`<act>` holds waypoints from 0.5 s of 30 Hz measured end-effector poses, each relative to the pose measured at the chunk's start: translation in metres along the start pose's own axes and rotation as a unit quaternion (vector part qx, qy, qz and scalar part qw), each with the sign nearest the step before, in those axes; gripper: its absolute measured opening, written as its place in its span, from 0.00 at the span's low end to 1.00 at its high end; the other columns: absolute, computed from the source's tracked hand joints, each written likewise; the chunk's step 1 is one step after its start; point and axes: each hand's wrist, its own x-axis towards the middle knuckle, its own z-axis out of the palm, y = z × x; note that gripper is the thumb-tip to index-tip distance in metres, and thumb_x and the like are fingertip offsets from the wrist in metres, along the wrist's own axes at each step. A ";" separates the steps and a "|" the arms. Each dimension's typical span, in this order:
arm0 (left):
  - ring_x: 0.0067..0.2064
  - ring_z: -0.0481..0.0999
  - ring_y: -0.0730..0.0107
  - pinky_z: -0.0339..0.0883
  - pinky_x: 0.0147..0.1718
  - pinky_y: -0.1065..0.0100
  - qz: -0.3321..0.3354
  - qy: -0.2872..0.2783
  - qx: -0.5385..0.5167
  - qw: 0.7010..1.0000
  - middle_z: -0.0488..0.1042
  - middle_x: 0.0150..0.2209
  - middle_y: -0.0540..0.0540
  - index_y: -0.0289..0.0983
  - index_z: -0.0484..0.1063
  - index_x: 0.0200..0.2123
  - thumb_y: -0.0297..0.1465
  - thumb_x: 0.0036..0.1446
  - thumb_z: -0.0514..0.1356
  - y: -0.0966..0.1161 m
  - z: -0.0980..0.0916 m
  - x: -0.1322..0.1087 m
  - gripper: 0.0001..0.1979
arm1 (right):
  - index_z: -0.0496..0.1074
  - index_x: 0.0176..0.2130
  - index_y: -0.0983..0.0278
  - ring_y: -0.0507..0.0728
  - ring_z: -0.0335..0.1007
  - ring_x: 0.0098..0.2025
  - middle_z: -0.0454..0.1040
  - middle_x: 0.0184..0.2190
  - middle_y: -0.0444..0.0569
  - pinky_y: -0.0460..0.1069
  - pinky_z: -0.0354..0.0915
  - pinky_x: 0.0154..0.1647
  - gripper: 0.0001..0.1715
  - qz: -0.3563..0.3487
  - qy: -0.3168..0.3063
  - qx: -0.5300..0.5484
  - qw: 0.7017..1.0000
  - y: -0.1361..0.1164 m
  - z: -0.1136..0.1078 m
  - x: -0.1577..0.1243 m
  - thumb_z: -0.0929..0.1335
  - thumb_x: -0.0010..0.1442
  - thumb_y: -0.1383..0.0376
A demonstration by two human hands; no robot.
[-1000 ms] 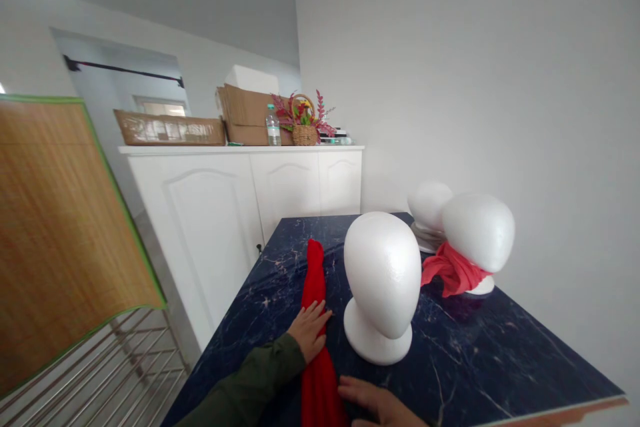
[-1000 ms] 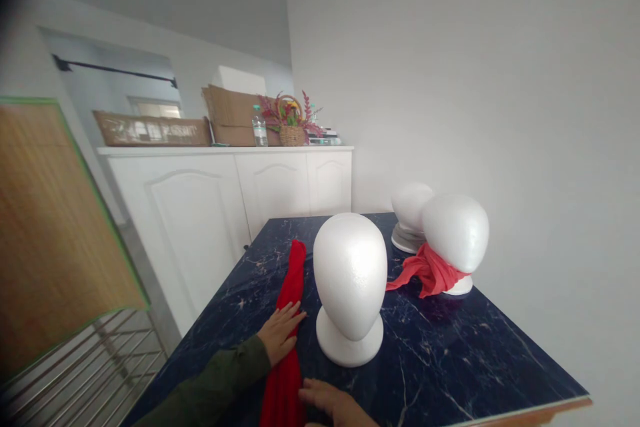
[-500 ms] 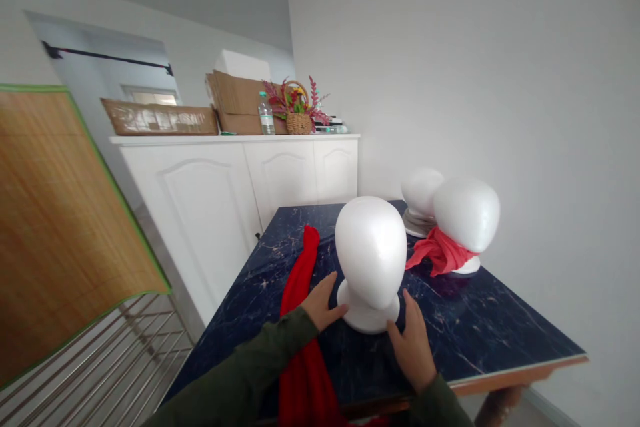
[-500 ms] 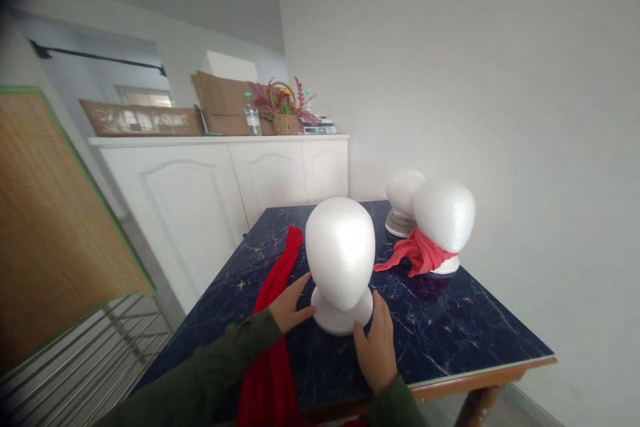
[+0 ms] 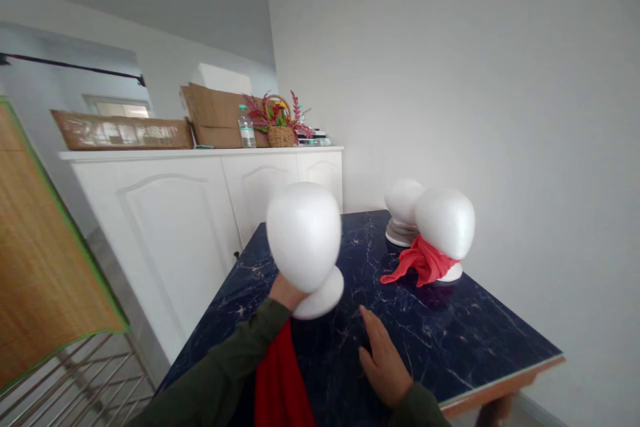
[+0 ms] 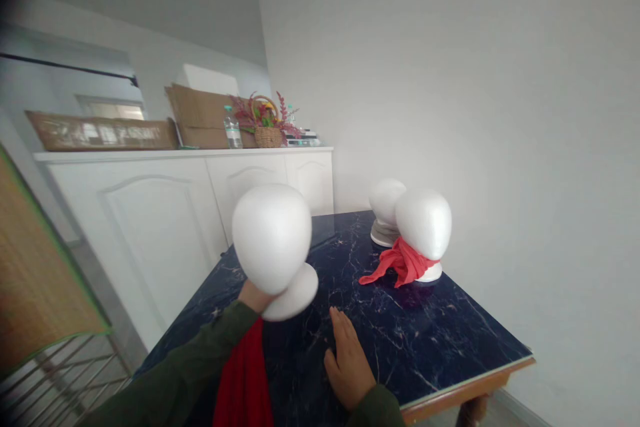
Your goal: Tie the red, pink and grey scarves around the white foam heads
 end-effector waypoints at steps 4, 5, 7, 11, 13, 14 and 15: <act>0.54 0.64 0.52 0.57 0.54 0.53 -0.072 0.085 0.016 0.994 0.74 0.43 0.40 0.33 0.68 0.39 0.38 0.37 0.62 -0.072 -0.057 0.047 0.24 | 0.49 0.61 0.68 0.54 0.44 0.62 0.52 0.60 0.51 0.54 0.44 0.63 0.37 0.019 -0.052 -0.031 0.998 -0.007 0.000 0.005 0.58 0.51 0.73; 0.52 0.66 0.53 0.60 0.52 0.55 -0.091 0.091 0.019 0.991 0.74 0.42 0.40 0.33 0.68 0.39 0.39 0.37 0.62 -0.088 -0.067 0.056 0.24 | 0.50 0.61 0.67 0.54 0.46 0.62 0.53 0.60 0.50 0.53 0.44 0.63 0.37 0.018 -0.060 -0.032 0.998 -0.007 0.000 0.006 0.58 0.51 0.72; 0.49 0.69 0.52 0.66 0.47 0.58 -0.131 0.093 0.026 0.987 0.75 0.40 0.38 0.32 0.68 0.37 0.39 0.33 0.64 -0.117 -0.080 0.067 0.25 | 0.51 0.60 0.67 0.54 0.48 0.61 0.55 0.59 0.50 0.53 0.45 0.63 0.37 0.020 -0.072 -0.036 0.997 -0.006 0.000 0.008 0.58 0.50 0.72; 0.46 0.71 0.47 0.68 0.43 0.56 -0.165 0.087 0.035 0.982 0.74 0.40 0.33 0.32 0.66 0.34 0.39 0.28 0.66 -0.149 -0.080 0.073 0.27 | 0.53 0.60 0.69 0.55 0.50 0.60 0.57 0.58 0.52 0.53 0.46 0.62 0.37 0.052 -0.082 -0.042 0.994 -0.004 -0.002 0.011 0.58 0.50 0.72; 0.46 0.71 0.47 0.67 0.43 0.56 -0.188 0.098 0.047 0.976 0.73 0.40 0.36 0.33 0.65 0.33 0.41 0.30 0.65 -0.157 -0.073 0.071 0.26 | 0.53 0.60 0.68 0.55 0.50 0.60 0.57 0.58 0.52 0.53 0.47 0.62 0.37 0.062 -0.077 -0.035 0.994 -0.006 -0.002 0.010 0.58 0.50 0.72; 0.46 0.71 0.48 0.68 0.43 0.56 -0.202 0.106 0.054 0.972 0.73 0.40 0.38 0.34 0.64 0.33 0.42 0.33 0.63 -0.160 -0.070 0.068 0.25 | 0.54 0.59 0.67 0.55 0.51 0.60 0.58 0.58 0.52 0.53 0.47 0.62 0.37 0.065 -0.072 -0.028 0.995 -0.007 -0.002 0.010 0.59 0.49 0.72; 0.46 0.71 0.50 0.68 0.43 0.56 -0.214 0.112 0.059 0.969 0.73 0.39 0.41 0.35 0.63 0.34 0.42 0.35 0.62 -0.162 -0.066 0.066 0.24 | 0.54 0.59 0.67 0.55 0.51 0.59 0.59 0.57 0.51 0.53 0.47 0.62 0.36 0.065 -0.065 -0.020 0.996 -0.008 -0.002 0.009 0.59 0.49 0.72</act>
